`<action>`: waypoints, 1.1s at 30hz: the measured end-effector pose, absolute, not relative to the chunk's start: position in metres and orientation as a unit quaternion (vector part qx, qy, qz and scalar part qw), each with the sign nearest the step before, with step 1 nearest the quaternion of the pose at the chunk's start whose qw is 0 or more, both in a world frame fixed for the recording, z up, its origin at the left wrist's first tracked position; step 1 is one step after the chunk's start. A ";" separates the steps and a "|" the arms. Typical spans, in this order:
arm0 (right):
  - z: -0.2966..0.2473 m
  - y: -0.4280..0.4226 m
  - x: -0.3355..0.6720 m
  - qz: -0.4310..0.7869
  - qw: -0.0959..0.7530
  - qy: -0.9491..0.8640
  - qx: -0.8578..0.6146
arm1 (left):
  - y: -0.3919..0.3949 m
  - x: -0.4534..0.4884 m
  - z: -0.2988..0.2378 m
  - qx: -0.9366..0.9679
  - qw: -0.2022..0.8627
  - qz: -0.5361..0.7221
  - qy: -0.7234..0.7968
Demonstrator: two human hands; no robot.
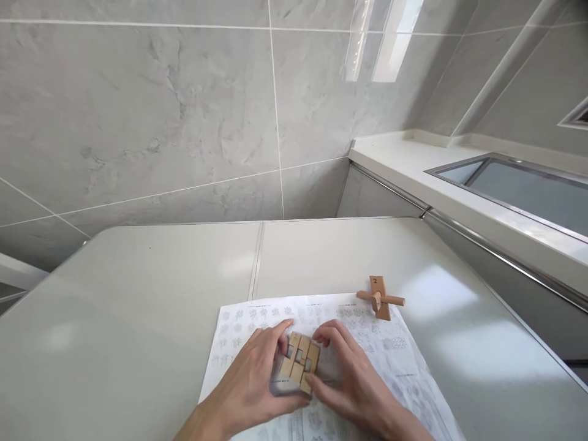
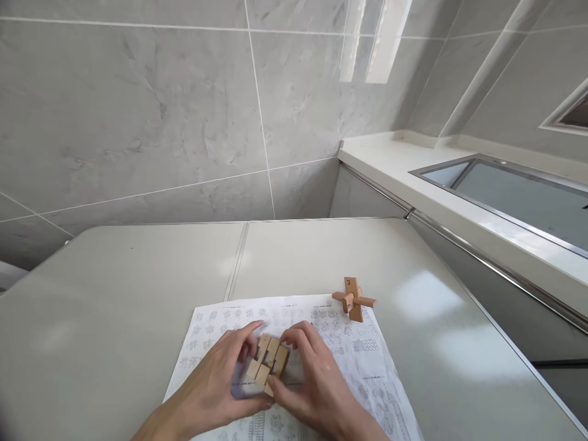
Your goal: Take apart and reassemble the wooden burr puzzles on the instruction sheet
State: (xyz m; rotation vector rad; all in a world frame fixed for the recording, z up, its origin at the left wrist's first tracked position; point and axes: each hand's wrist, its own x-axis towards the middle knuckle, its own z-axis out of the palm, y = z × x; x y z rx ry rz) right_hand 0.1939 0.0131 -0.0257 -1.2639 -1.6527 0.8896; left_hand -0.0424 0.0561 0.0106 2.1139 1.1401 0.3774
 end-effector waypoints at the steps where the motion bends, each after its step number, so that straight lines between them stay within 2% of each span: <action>1: -0.027 0.012 0.193 0.339 0.414 -0.683 -0.497 | 0.059 -0.046 0.011 0.819 0.346 0.143 0.435; 5: -0.039 0.011 0.191 0.288 0.375 -0.732 -0.490 | 0.069 -0.053 0.011 0.838 0.325 0.136 0.416; 8: -0.044 0.012 0.191 0.288 0.371 -0.733 -0.493 | 0.074 -0.056 0.012 0.828 0.354 0.121 0.417; 14: -0.029 0.016 0.198 0.433 0.433 -0.616 -0.495 | 0.078 -0.059 0.013 0.751 0.445 0.177 0.455; 20: -0.019 0.017 0.199 0.634 0.506 -0.447 -0.378 | 0.073 -0.056 0.001 0.664 0.501 0.254 0.492; 25: -0.019 0.019 0.197 0.656 0.533 -0.419 -0.332 | 0.071 -0.054 -0.005 0.662 0.495 0.235 0.510; 33: -0.025 0.021 0.202 0.664 0.501 -0.437 -0.343 | 0.066 -0.044 0.009 0.653 0.521 0.212 0.508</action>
